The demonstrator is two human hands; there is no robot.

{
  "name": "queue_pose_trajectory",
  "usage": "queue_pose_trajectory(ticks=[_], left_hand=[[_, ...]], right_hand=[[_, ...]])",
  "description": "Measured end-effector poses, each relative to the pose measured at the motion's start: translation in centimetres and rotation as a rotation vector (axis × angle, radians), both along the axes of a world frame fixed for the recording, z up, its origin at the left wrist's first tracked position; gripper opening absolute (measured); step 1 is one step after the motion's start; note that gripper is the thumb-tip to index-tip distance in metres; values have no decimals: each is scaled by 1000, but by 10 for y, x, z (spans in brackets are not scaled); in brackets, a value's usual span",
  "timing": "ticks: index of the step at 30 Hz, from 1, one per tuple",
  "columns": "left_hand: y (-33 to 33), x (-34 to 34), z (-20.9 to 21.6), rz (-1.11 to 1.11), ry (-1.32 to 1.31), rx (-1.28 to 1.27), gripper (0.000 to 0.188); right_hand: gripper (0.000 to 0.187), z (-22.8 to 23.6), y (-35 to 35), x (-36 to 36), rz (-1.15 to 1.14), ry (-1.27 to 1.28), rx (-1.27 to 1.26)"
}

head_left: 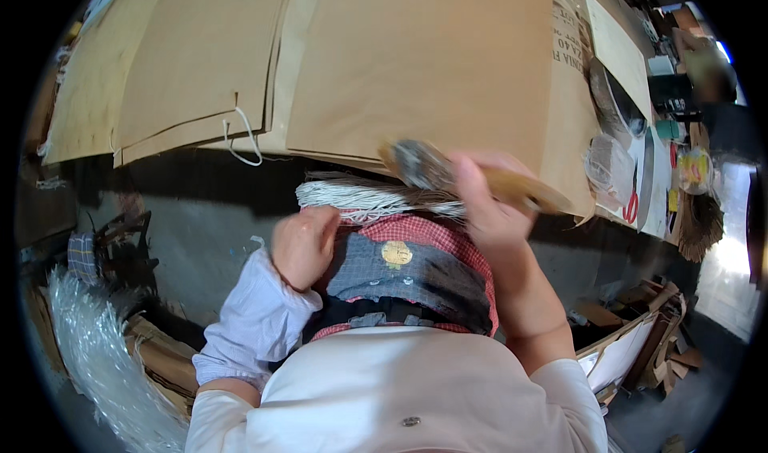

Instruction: The person repeatedly picks up stacks of flat cardboard pieces from a workbench, aligns them, and places them into a growing pile. The person then uses a white string to tie the stack together.

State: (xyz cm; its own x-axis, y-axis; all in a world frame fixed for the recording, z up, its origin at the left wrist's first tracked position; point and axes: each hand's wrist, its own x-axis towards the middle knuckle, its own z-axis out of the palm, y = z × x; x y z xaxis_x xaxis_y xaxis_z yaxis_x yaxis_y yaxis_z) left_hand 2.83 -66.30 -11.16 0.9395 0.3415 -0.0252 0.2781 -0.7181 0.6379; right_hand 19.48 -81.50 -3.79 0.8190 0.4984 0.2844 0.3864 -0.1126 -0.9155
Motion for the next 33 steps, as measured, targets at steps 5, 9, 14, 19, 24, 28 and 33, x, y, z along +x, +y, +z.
queue_pose_trajectory(ticks=[5,9,14,19,24,28,33], left_hand=[[26,24,28,-92,-142,533,4],[27,43,11,-132,7,648,12],[26,45,6,-139,6,622,11],[21,47,7,-148,25,620,6],[16,48,6,-155,34,660,4],[15,49,11,-182,34,643,5],[17,51,7,-229,2,693,6]], right_hand=[[7,-20,67,-5,140,35,57],[12,-24,60,7,42,-62,-195],[13,-26,-7,36,-268,-140,-389],[22,-29,-55,63,-457,-264,-705],[23,-13,-29,55,-381,-313,-665],[14,3,-15,19,-248,139,23],[9,-38,24,-2,-32,-46,202]])
